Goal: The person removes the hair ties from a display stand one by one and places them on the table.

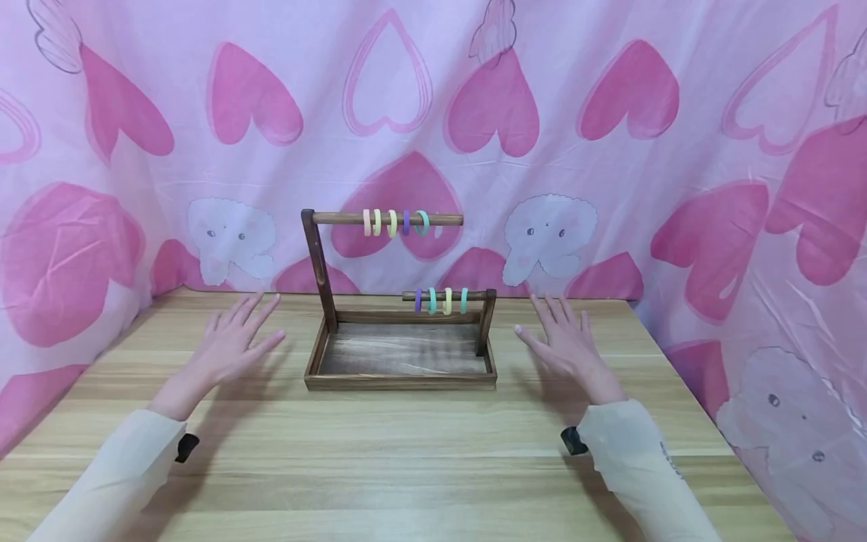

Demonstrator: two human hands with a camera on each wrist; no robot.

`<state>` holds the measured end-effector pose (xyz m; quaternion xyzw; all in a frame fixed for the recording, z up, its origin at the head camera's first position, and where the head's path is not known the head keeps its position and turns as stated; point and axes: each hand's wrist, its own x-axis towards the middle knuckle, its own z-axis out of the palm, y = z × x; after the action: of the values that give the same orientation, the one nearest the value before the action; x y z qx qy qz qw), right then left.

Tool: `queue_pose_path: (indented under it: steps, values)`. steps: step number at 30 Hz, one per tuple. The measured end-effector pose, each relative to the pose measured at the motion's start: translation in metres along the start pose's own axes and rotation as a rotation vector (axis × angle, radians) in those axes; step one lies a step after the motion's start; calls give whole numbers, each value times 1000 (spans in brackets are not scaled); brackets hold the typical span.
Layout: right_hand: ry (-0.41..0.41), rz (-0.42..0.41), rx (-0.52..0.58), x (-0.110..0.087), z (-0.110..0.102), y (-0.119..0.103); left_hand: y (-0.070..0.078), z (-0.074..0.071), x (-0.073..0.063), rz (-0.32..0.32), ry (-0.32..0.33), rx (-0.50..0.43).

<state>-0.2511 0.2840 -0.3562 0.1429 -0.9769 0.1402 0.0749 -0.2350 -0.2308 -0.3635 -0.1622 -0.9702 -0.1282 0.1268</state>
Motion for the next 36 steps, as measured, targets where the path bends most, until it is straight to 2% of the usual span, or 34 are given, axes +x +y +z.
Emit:
queue_pose_path:
  steps: [5,9,13,20,25,31,36]
  values:
    - [121,-53,89,2,2,2,2,0,4,28,97,-121]
    - [237,-103,277,3,3,2,7,3,7,63,191,-269]
    - [307,-106,438,3,5,1,15,6,9,84,234,-432]
    - [369,-76,620,3,8,-5,34,12,13,92,207,-643]
    - [353,-43,684,5,9,-7,44,14,16,100,169,-742]
    - [310,-46,721,5,5,-19,53,18,21,110,119,-805]
    - [267,-54,726,1,-5,-38,78,1,17,108,86,-811]
